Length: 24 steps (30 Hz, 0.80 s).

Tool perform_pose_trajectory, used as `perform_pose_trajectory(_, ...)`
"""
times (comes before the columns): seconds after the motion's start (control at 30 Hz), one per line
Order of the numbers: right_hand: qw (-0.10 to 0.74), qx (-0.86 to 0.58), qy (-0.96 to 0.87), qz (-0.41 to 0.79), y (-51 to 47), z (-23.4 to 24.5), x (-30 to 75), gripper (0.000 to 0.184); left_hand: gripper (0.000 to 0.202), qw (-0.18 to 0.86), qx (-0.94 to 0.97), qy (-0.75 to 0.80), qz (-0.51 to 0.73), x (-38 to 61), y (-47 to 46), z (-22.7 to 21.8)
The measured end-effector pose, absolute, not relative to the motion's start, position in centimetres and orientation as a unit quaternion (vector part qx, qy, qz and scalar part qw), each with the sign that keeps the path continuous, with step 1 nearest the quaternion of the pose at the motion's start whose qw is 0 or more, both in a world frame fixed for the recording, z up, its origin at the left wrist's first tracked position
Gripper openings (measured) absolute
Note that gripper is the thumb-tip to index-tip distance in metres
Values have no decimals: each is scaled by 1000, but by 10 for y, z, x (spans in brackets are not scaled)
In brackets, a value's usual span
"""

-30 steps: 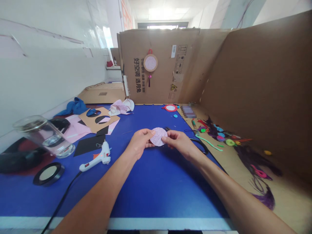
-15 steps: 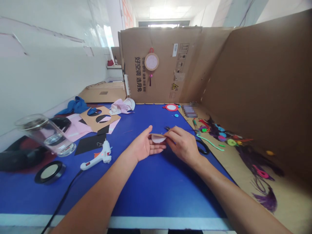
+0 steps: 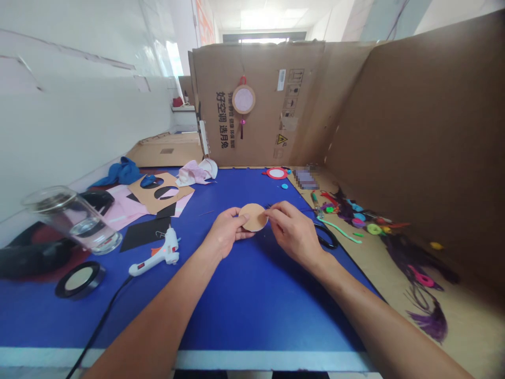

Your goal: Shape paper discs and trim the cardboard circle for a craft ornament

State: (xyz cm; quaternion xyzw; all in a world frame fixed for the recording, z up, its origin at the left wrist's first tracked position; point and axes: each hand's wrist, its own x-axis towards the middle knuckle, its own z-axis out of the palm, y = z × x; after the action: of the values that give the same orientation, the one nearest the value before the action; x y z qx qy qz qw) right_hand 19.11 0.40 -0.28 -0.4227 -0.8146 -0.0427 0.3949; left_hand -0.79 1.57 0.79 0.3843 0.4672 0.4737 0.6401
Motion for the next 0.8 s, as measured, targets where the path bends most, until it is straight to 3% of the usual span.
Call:
perform_pose_trajectory(0.13, 499, -460, -712, 179, 11, -5, 189, 26, 15, 570, 453, 476, 494, -8, 18, 3)
perform_pose_trajectory(0.3, 498, -462, -606, 414, 17, -3, 188, 41, 27, 531, 539, 437, 487, -6, 16, 1)
perform_pose_trajectory(0.5, 499, -412, -572, 504, 16, 0, 187, 44, 28, 504, 606, 404, 465, -6, 14, 0)
perform_pose_trajectory(0.63, 506, -403, -572, 503, 18, -4, 189, 40, 22, 474, 629, 411, 459, -6, 13, -1)
perform_pose_trajectory(0.8, 507, -386, -595, 490, 23, -8, 191, 48, 33, 464, 644, 394, 464, -6, 12, 0)
